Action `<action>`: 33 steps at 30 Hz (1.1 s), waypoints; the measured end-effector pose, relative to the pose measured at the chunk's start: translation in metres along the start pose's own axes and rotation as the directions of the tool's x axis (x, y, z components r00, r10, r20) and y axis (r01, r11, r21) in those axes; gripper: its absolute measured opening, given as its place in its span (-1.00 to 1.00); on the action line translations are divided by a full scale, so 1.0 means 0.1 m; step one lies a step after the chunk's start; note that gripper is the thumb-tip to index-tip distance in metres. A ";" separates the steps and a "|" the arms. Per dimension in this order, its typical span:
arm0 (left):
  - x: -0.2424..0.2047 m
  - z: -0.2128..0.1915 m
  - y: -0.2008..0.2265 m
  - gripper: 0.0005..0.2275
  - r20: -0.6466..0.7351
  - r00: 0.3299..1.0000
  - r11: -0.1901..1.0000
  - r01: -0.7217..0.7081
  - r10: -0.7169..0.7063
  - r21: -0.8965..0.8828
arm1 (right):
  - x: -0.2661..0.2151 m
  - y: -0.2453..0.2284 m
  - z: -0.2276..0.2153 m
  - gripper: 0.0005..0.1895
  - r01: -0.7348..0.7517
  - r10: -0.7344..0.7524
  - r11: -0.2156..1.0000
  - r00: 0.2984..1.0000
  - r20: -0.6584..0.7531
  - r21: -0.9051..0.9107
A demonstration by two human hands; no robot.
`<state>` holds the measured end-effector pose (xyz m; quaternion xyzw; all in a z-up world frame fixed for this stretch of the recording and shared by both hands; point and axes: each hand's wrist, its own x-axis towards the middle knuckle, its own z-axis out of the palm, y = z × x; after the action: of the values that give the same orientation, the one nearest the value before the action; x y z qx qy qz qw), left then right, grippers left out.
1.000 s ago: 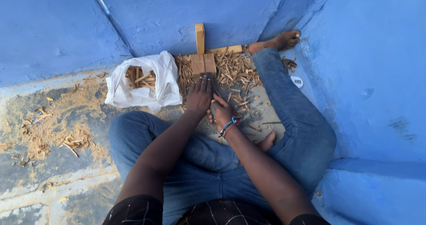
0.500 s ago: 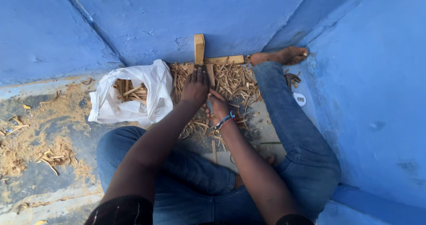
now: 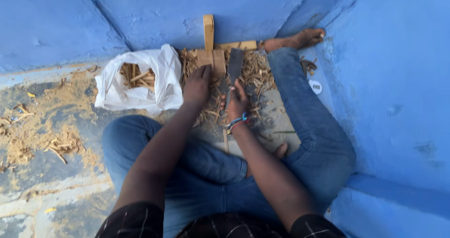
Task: The person is shaving a wooden stick with a metal tool. They repeatedly scrape the blade against the wood to produce thin shavings and then place the stick into a plastic bag.
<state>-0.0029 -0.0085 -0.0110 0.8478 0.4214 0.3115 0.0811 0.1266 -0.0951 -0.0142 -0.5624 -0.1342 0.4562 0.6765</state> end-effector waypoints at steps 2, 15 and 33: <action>0.00 -0.05 -0.04 -0.62 0.067 0.997 0.999 0.035 -0.032 -0.041 | -0.13 -0.05 -0.11 -0.54 -0.062 0.063 0.994 0.998 0.001 -0.086; 0.24 0.15 -0.24 -0.73 0.031 0.999 0.999 0.009 -0.010 0.032 | -0.20 -0.07 -0.12 -0.56 -0.107 0.111 0.964 0.994 0.004 -0.244; -0.02 -0.13 0.23 -0.53 0.033 0.966 0.961 -0.250 0.256 -0.117 | -0.32 0.02 -0.03 -0.56 -0.116 0.122 0.974 0.992 0.019 -0.192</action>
<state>0.0038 -0.0266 0.0074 0.8960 0.2895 0.3221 0.0978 0.1102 -0.1214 -0.0063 -0.6245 -0.1537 0.4895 0.5889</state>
